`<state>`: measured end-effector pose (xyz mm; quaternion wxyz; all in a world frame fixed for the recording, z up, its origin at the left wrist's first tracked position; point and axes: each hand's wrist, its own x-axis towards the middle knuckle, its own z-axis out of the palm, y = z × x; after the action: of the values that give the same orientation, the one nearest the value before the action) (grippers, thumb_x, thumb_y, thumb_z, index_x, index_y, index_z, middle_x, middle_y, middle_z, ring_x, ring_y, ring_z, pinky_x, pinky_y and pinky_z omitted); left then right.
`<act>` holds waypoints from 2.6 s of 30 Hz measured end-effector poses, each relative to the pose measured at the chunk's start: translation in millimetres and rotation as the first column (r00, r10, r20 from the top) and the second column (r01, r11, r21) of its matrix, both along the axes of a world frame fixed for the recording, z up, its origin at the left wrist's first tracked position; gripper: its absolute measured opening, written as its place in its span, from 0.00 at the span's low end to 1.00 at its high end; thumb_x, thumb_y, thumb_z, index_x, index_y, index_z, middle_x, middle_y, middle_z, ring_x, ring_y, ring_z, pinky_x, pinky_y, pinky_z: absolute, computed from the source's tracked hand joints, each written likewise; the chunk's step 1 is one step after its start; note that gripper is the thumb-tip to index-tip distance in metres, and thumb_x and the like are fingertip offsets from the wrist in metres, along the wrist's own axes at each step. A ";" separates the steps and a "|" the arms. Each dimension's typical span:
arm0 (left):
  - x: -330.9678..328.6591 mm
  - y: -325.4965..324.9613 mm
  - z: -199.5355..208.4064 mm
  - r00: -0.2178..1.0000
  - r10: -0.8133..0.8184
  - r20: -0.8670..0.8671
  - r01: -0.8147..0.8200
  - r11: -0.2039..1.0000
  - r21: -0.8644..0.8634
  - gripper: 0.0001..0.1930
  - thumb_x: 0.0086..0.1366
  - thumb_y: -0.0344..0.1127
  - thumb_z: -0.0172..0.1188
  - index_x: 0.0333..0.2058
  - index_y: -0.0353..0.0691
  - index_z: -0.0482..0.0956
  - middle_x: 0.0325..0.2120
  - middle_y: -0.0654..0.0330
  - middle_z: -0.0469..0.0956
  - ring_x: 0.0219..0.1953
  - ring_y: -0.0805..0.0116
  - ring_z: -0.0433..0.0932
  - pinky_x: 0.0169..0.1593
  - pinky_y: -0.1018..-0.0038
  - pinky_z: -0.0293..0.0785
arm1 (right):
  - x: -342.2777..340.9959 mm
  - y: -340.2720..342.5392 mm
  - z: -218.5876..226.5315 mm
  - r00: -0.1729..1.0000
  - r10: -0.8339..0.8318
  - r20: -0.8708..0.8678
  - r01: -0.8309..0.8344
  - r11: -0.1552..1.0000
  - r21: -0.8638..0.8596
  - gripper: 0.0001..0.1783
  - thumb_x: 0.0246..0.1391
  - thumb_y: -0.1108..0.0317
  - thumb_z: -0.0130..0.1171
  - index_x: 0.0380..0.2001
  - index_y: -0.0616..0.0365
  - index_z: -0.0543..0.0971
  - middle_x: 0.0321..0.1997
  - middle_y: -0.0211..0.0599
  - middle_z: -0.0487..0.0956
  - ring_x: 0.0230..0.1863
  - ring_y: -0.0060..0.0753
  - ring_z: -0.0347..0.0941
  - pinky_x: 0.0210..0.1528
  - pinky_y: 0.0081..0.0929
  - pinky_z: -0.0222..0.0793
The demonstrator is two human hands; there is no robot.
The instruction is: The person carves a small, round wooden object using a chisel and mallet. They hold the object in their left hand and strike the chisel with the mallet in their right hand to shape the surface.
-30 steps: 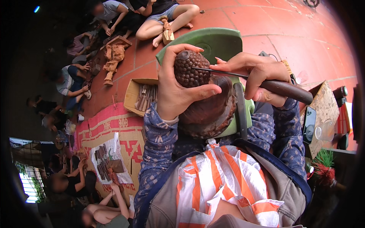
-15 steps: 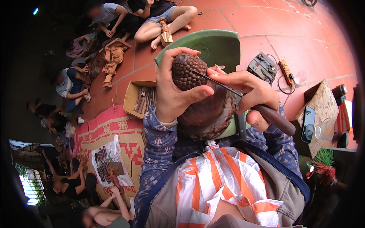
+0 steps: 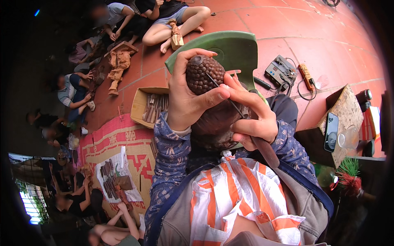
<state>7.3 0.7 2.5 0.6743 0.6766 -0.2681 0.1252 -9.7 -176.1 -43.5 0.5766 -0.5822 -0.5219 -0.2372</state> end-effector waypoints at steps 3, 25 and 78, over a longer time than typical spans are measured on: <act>-1.9 -0.9 1.1 1.000 -0.011 -0.018 0.011 1.000 -0.001 0.36 0.49 0.43 0.75 0.51 0.36 0.65 0.35 0.61 0.77 0.38 0.75 0.77 0.44 0.79 0.73 | -0.3 4.1 -5.7 1.000 -0.016 -0.007 0.017 0.999 0.039 0.12 0.52 0.61 0.64 0.28 0.58 0.76 0.60 0.67 0.66 0.66 0.71 0.56 0.66 0.64 0.44; -2.0 -2.2 -4.5 0.998 0.036 -0.042 -0.036 0.999 0.012 0.42 0.48 0.60 0.70 0.51 0.36 0.64 0.38 0.63 0.73 0.38 0.77 0.74 0.44 0.79 0.72 | -34.0 66.7 -5.9 0.934 -0.248 -0.256 0.340 0.835 0.433 0.19 0.54 0.52 0.61 0.22 0.57 0.75 0.54 0.66 0.72 0.62 0.71 0.62 0.66 0.61 0.43; -2.3 1.0 -4.2 0.998 0.046 -0.051 -0.044 0.999 0.027 0.44 0.40 0.50 0.77 0.51 0.37 0.63 0.39 0.61 0.75 0.41 0.75 0.76 0.46 0.78 0.73 | -5.9 6.5 1.1 0.988 0.107 -0.115 -0.090 0.986 0.143 0.17 0.60 0.56 0.56 0.27 0.61 0.73 0.57 0.73 0.66 0.62 0.74 0.60 0.64 0.64 0.51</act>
<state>4.9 1.7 -1.7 0.6692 0.6941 -0.2369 0.1194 -15.6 -169.7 -42.4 0.6571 -0.5280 -0.4964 -0.2075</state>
